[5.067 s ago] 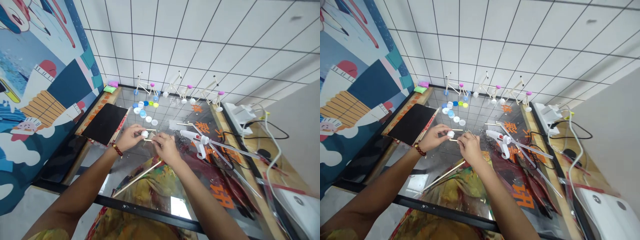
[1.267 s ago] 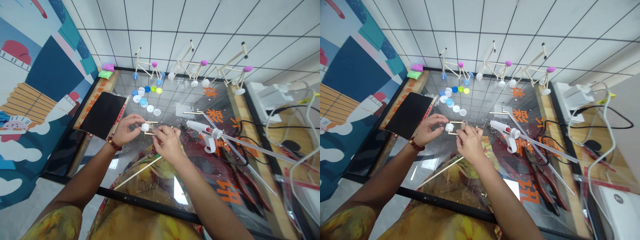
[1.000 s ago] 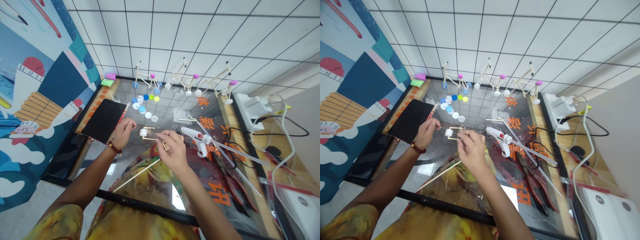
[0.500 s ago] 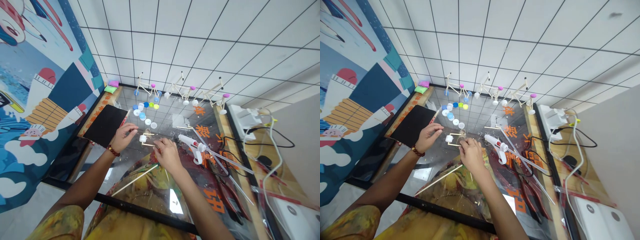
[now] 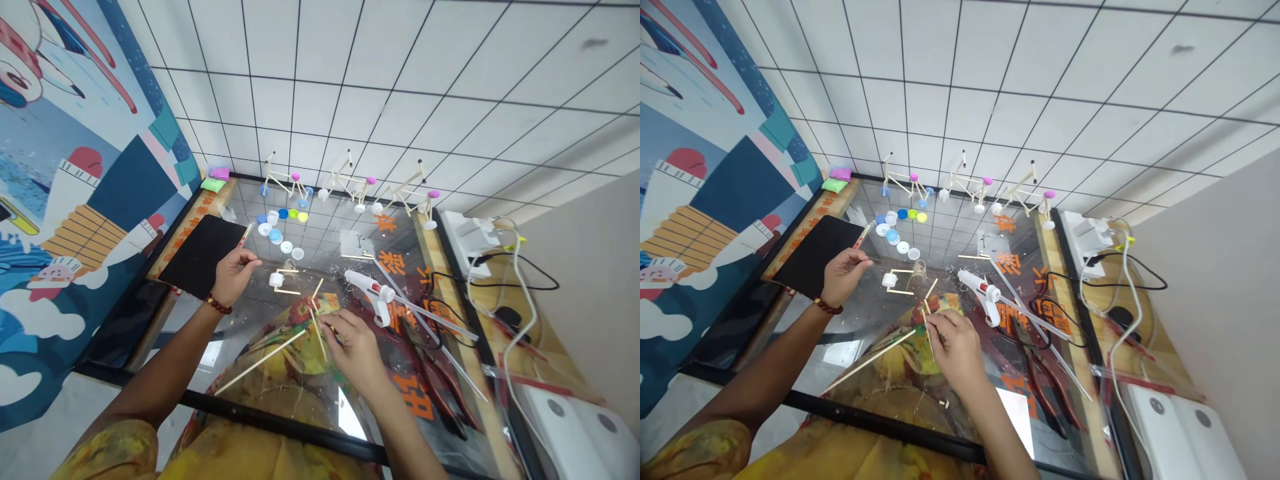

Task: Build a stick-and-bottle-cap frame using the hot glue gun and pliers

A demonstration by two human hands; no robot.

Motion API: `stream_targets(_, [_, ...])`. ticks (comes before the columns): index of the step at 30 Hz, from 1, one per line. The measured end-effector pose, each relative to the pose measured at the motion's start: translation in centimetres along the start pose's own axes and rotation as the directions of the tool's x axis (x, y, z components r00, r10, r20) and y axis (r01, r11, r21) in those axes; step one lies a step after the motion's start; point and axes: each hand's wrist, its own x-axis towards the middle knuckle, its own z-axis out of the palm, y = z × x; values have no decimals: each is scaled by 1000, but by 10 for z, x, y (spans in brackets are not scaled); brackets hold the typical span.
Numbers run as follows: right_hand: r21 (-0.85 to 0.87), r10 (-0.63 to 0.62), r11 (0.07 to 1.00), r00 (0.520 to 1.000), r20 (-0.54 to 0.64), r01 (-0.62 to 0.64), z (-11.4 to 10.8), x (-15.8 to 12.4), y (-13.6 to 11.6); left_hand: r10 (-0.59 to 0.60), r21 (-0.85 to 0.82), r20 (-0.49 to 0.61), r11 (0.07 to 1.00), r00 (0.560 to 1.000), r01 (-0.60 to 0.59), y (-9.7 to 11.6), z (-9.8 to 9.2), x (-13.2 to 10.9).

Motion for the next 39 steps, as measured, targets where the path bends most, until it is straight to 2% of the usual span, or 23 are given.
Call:
stream_targets(2, [-78,-15,997,999,40,19,6,12,3,80,6,107,997,991,-81,4,0,0])
stream_targets(6, [-199,-18,979,994,104,39,19,41,10,200,-22,335,978,921,-205,14,-1,-1])
stream_targets(8, [-242,-15,969,992,127,45,25,52,12,235,-30,378,970,895,-242,16,-1,-2])
stream_targets(10, [-276,-15,959,989,147,55,32,59,14,250,-31,386,966,888,-258,15,0,-3])
stream_targets(14, [-306,-15,950,987,162,65,40,66,12,246,-34,379,967,892,-253,9,2,-5])
stream_targets(17, [-299,-5,953,988,156,52,36,65,8,243,-50,377,969,894,-242,8,2,-5])
stream_targets(20, [-231,-4,972,993,117,32,19,58,3,207,-31,351,977,913,-209,9,1,-4])
stream_targets(24, [-10,-2,1000,999,35,2,-15,37,0,99,3,220,995,970,-102,10,0,-2])
stream_targets(27, [59,34,998,999,-5,-34,-32,16,0,30,3,149,1000,988,-31,8,0,-2])
stream_targets(30, [9,54,998,998,19,-55,-32,-5,-2,14,5,96,1000,995,-15,7,1,-3])
stream_targets(35, [-206,10,978,991,132,18,-11,-35,-9,45,5,42,999,998,-45,10,3,-3])
stream_targets(39, [-281,50,960,990,133,-11,-6,-37,-5,61,-4,-39,998,997,-61,9,4,-3])
